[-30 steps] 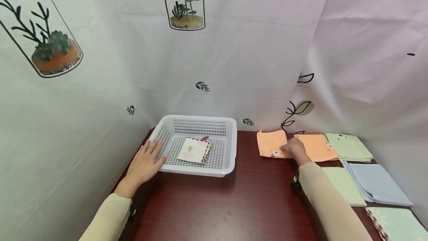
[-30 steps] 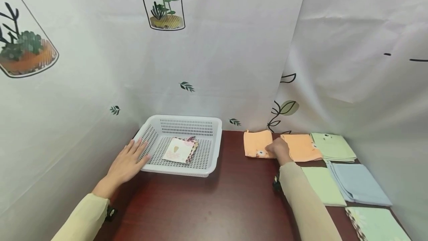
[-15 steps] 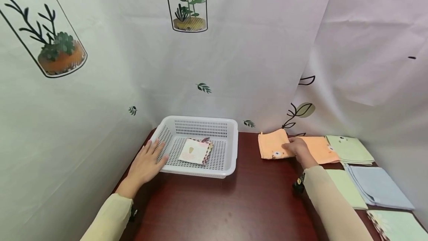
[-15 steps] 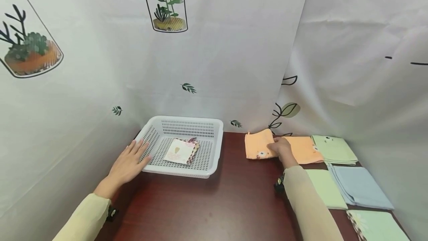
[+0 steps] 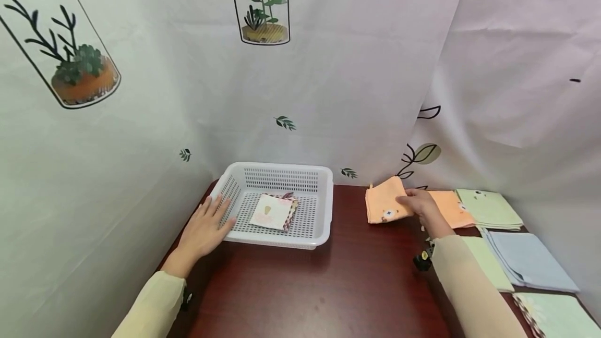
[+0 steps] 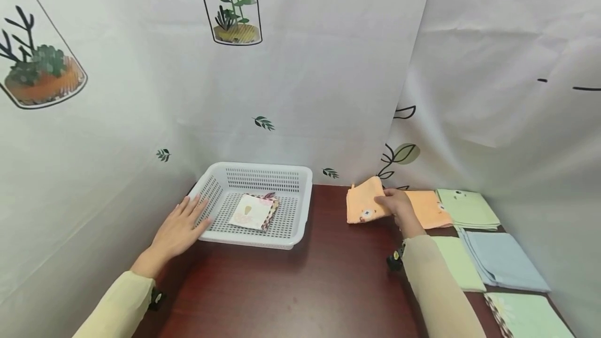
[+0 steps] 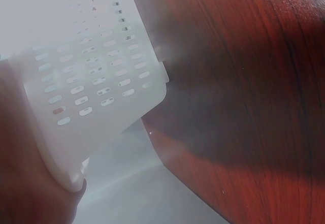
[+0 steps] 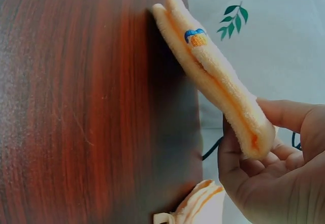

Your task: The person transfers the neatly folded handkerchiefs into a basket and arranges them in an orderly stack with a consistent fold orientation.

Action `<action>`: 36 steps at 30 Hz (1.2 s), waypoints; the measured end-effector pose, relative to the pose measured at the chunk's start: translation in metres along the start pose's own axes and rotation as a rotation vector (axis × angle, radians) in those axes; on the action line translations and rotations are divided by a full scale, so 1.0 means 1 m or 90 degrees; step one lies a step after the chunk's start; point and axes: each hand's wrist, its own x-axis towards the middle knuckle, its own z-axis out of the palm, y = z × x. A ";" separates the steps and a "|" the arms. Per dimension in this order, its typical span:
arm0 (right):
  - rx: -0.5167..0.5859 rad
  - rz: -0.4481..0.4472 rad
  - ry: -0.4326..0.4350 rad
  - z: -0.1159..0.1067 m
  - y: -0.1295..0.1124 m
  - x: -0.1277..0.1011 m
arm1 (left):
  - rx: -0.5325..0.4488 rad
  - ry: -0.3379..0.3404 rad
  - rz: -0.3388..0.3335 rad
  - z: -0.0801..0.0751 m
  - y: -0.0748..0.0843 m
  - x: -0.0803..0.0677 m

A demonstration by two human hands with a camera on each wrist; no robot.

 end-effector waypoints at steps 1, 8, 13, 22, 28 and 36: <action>-0.002 0.000 0.000 0.000 -0.001 -0.001 | -0.001 -0.001 -0.001 0.000 0.000 0.000; -0.003 -0.015 0.001 -0.004 -0.008 -0.003 | 0.001 -0.002 0.000 -0.001 0.000 0.001; 0.015 -0.016 0.004 -0.006 -0.015 -0.006 | -0.002 -0.005 -0.001 -0.002 0.001 0.001; 0.013 -0.041 0.010 -0.013 -0.025 -0.016 | 0.001 -0.006 -0.002 -0.002 0.000 0.000; 0.035 -0.045 0.008 -0.015 -0.030 -0.020 | -0.001 -0.003 -0.002 -0.001 0.001 0.000; 0.034 -0.048 0.018 -0.016 -0.033 -0.023 | 0.004 -0.003 -0.001 0.000 0.000 0.001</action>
